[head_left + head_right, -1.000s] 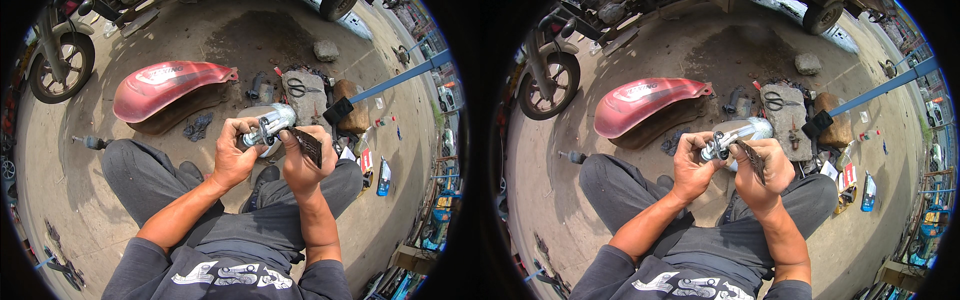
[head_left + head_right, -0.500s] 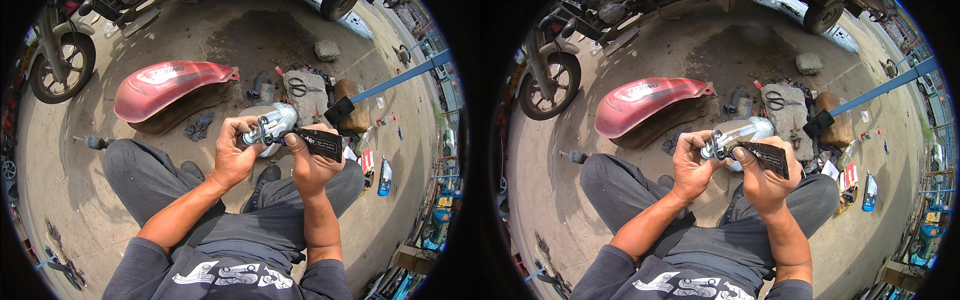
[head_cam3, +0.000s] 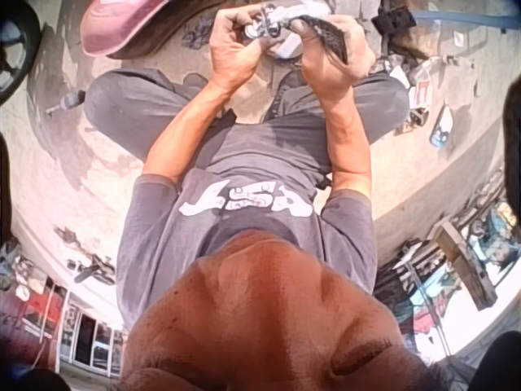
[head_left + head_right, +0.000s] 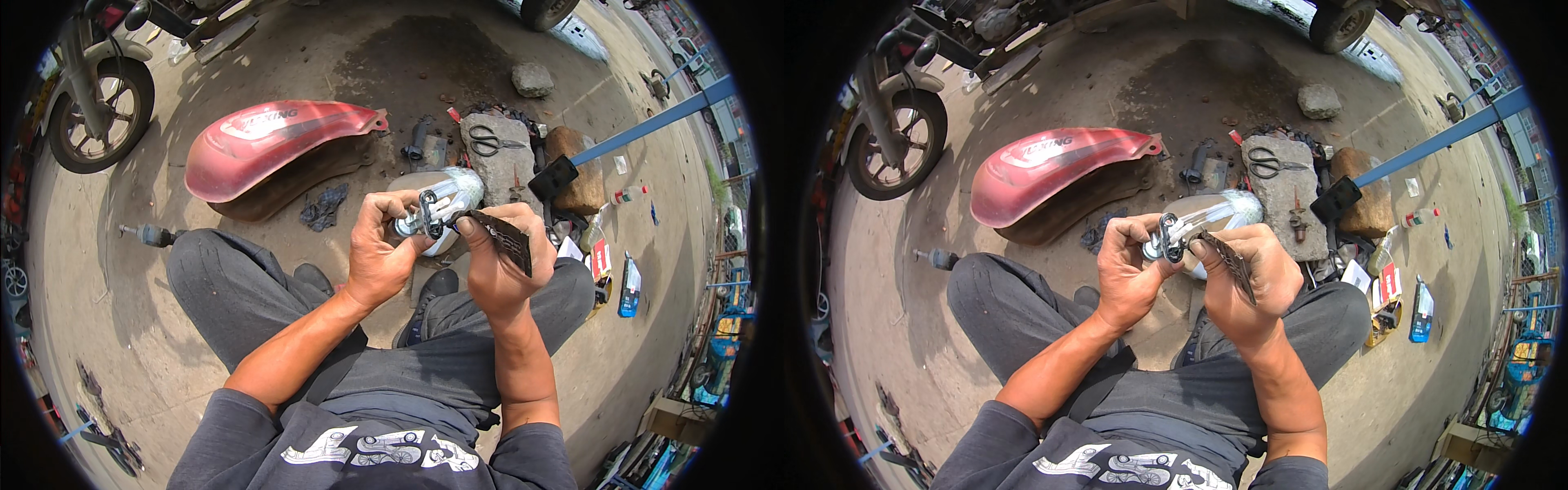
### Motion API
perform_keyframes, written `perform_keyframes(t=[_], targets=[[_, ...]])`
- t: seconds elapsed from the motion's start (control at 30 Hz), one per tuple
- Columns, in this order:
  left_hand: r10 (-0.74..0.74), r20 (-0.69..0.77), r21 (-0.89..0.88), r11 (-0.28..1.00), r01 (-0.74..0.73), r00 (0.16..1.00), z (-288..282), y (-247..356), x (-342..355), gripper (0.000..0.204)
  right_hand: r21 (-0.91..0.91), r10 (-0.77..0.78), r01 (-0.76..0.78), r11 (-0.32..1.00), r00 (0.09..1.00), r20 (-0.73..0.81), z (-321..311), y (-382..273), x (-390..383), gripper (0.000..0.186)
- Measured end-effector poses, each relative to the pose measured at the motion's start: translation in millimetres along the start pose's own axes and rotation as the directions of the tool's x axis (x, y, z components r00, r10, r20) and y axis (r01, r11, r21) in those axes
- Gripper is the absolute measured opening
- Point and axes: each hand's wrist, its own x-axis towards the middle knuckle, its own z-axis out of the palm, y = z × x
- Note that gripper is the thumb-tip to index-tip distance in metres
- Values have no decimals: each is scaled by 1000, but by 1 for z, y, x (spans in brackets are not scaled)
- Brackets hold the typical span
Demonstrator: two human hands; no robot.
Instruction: The person sits on the ground and applies a substance from a tube onto a small white scooter component. They then use a small tool to spread or adjust the substance on the part.
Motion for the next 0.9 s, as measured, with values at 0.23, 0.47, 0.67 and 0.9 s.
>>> perform_keyframes(t=[0.23,0.47,0.67,0.9], targets=[[-14,52,0,1000,14,999,2,3,0,46,276,483,-448,851,872,-75,-10,7,2,16],[123,189,130,980,-149,974,-1,-4,-2,43,256,322,-300,919,946,-45,-18,11,9,17],[163,283,191,956,-222,945,-2,-4,0,43,172,189,-183,968,982,-22,-19,14,9,20],[169,222,169,963,-208,960,3,-1,-1,41,120,113,-113,986,994,4,-19,15,11,20]])
